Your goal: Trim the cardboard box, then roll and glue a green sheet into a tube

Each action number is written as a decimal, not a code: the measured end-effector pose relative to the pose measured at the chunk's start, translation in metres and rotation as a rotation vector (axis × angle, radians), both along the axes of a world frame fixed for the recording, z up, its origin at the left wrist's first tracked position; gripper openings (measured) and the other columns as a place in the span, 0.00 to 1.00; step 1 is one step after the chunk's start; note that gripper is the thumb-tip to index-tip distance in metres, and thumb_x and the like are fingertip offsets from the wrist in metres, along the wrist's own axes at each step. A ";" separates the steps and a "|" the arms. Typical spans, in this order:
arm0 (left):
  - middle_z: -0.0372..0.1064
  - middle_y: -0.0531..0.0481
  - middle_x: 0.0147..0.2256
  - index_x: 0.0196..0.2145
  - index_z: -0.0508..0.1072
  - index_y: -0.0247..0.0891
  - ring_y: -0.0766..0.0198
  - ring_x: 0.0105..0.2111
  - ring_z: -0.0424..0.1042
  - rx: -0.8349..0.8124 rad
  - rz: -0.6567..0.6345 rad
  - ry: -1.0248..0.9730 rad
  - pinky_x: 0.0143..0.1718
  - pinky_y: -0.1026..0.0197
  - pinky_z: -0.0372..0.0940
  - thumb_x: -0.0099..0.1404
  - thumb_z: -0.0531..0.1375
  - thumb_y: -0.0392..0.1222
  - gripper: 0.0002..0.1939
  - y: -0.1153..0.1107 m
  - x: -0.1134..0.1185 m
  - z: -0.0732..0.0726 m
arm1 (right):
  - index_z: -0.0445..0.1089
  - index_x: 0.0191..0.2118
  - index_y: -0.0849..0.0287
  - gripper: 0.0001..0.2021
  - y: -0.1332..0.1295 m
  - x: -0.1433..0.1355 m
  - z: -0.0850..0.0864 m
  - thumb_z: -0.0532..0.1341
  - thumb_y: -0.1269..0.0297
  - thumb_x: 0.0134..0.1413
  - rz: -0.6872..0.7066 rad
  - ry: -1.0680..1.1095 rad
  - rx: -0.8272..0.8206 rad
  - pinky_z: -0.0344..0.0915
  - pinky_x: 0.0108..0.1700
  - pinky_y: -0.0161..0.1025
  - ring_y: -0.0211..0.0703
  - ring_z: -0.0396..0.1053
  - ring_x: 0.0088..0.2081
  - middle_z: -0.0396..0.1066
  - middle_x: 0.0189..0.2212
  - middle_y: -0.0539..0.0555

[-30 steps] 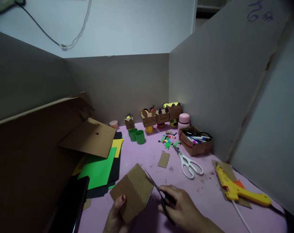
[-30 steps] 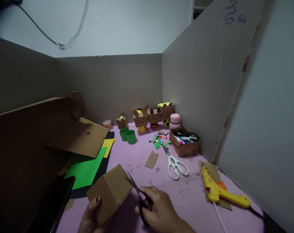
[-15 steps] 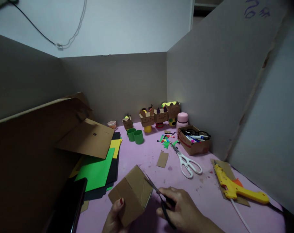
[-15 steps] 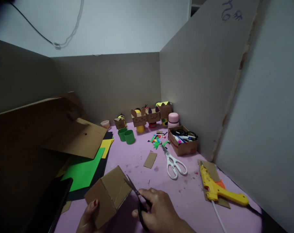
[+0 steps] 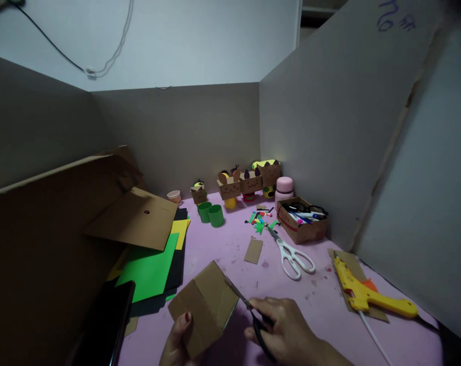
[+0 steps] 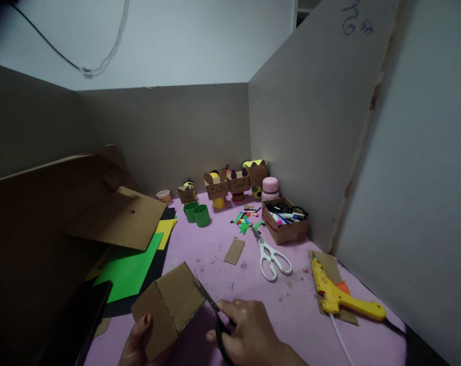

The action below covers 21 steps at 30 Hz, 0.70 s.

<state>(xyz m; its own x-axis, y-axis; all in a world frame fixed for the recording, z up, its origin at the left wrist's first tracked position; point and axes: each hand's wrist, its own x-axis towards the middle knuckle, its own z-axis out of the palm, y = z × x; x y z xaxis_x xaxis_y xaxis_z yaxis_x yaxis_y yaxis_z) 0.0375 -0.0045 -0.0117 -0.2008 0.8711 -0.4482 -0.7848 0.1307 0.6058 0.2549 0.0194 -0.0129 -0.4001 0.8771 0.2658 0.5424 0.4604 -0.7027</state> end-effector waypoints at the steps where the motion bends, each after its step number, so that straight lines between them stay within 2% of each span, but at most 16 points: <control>1: 0.77 0.54 0.23 0.53 0.66 0.37 0.58 0.22 0.77 -0.002 0.000 -0.002 0.21 0.64 0.72 0.45 0.67 0.25 0.37 0.000 0.000 0.000 | 0.71 0.25 0.56 0.06 0.000 0.000 0.000 0.64 0.60 0.46 0.000 0.002 0.003 0.52 0.27 0.34 0.39 0.63 0.23 0.68 0.19 0.48; 9: 0.77 0.53 0.23 0.53 0.65 0.39 0.58 0.22 0.77 0.025 -0.002 -0.011 0.20 0.65 0.71 0.45 0.66 0.24 0.37 0.000 -0.001 0.000 | 0.71 0.26 0.56 0.10 -0.001 0.000 -0.002 0.63 0.56 0.48 0.008 0.012 0.030 0.53 0.27 0.34 0.39 0.62 0.22 0.68 0.19 0.49; 17: 0.76 0.53 0.21 0.53 0.66 0.37 0.58 0.20 0.75 -0.044 0.061 -0.039 0.18 0.65 0.70 0.40 0.68 0.24 0.40 0.000 0.005 0.012 | 0.70 0.25 0.57 0.08 0.000 -0.001 -0.004 0.63 0.58 0.47 0.015 0.049 -0.004 0.53 0.26 0.33 0.38 0.61 0.22 0.66 0.19 0.47; 21: 0.77 0.51 0.24 0.55 0.66 0.37 0.55 0.24 0.77 0.004 -0.002 -0.011 0.22 0.63 0.72 0.42 0.69 0.27 0.41 -0.002 0.000 0.005 | 0.71 0.26 0.57 0.06 0.000 -0.002 -0.003 0.63 0.60 0.47 0.043 0.080 -0.028 0.54 0.27 0.33 0.39 0.62 0.24 0.67 0.20 0.48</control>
